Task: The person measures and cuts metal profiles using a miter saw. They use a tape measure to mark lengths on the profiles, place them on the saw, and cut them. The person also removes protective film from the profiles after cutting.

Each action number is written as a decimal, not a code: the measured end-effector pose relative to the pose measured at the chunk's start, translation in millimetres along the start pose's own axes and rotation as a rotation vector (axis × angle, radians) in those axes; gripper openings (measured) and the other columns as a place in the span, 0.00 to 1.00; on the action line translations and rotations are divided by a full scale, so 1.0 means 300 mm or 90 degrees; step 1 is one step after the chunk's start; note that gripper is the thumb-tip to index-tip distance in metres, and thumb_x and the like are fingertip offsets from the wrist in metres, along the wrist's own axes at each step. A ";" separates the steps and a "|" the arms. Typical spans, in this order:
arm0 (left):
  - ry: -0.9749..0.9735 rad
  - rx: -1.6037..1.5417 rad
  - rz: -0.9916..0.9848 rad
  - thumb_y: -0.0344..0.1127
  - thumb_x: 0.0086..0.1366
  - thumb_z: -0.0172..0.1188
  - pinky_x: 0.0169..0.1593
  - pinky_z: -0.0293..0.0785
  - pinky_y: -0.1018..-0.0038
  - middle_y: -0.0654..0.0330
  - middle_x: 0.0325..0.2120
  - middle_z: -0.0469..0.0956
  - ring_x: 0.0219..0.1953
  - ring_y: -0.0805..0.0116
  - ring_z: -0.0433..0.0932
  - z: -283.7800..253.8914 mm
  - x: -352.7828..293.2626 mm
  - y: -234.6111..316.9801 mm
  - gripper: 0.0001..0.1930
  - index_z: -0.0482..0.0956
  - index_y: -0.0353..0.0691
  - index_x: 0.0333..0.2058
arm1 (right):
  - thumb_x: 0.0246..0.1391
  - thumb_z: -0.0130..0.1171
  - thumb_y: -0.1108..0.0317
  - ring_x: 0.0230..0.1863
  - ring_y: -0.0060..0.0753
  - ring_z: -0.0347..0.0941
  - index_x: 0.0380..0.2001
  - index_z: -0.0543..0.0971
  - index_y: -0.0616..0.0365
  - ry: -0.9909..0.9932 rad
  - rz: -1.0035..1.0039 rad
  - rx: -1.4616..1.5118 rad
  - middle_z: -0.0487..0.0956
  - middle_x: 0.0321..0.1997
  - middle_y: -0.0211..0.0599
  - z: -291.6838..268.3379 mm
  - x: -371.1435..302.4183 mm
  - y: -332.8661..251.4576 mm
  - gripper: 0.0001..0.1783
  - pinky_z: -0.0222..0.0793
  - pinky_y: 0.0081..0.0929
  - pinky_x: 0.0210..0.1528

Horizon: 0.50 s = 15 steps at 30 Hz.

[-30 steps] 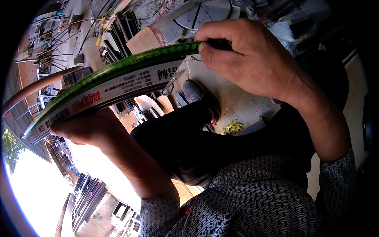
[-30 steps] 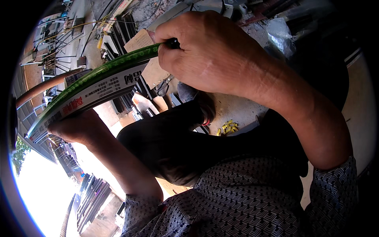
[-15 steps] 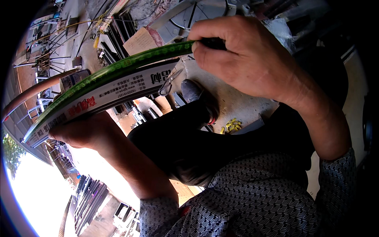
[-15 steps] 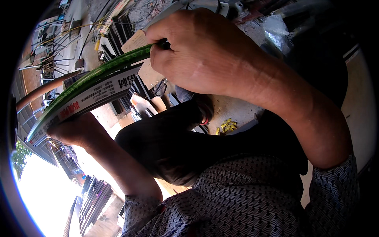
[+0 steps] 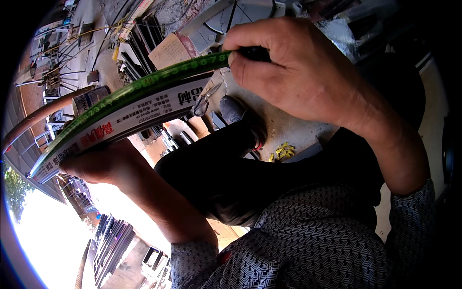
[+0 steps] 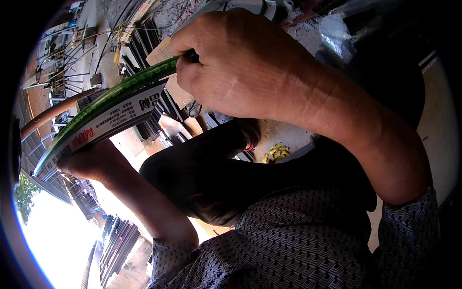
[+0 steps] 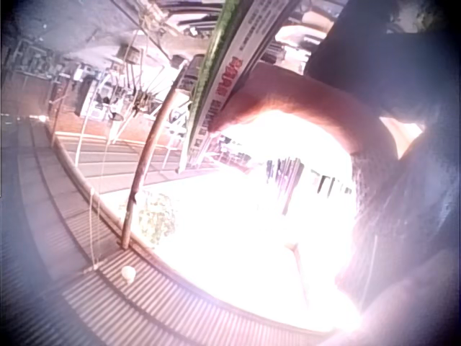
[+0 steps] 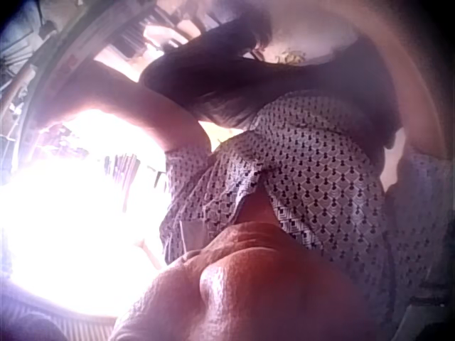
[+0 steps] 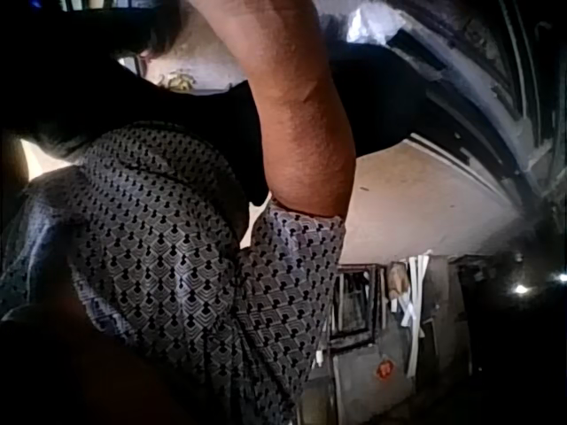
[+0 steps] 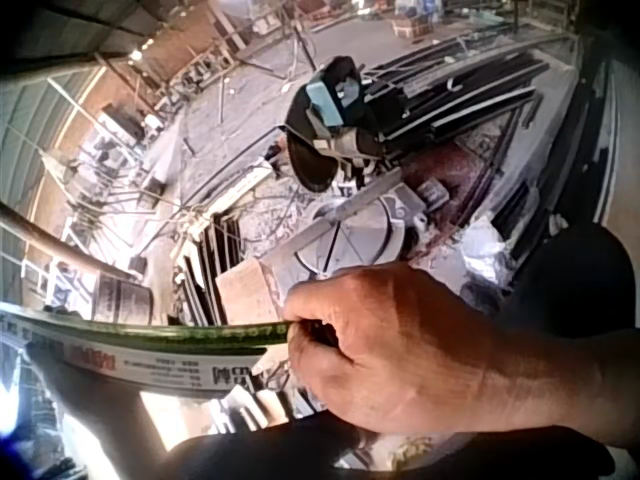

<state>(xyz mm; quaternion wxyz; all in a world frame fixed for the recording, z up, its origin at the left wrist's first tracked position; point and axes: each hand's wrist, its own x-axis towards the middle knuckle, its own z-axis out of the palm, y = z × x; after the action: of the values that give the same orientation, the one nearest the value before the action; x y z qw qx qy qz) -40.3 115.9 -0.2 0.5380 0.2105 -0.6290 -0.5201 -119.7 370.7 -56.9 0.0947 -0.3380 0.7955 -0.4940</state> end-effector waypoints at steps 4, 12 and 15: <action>0.010 -0.004 0.002 0.51 0.73 0.40 0.59 0.82 0.48 0.37 0.47 0.76 0.48 0.49 0.83 0.004 -0.001 0.002 0.32 0.71 0.21 0.55 | 0.63 0.61 0.70 0.21 0.22 0.75 0.42 0.84 0.64 0.004 -0.013 -0.003 0.81 0.24 0.37 0.003 -0.001 0.003 0.09 0.71 0.24 0.26; -0.032 0.047 0.034 0.43 0.75 0.41 0.56 0.85 0.52 0.40 0.44 0.77 0.43 0.54 0.83 -0.059 0.049 -0.021 0.25 0.73 0.21 0.49 | 0.62 0.59 0.66 0.19 0.30 0.73 0.34 0.79 0.64 -0.098 -0.073 0.024 0.74 0.18 0.38 -0.053 0.017 0.017 0.10 0.69 0.33 0.24; -0.051 0.303 0.079 0.32 0.74 0.46 0.51 0.87 0.57 0.42 0.42 0.78 0.38 0.58 0.83 -0.109 0.078 -0.041 0.17 0.73 0.19 0.48 | 0.61 0.55 0.69 0.14 0.32 0.68 0.35 0.78 0.68 -0.242 0.127 0.087 0.67 0.12 0.38 -0.163 0.087 -0.092 0.10 0.65 0.37 0.20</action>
<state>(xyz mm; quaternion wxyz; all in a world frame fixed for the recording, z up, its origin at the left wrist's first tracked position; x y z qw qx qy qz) -22.4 78.0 -4.2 0.4786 0.2715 -0.7665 -0.3312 -150.7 381.5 -4.5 0.3139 -0.3371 0.7577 -0.4623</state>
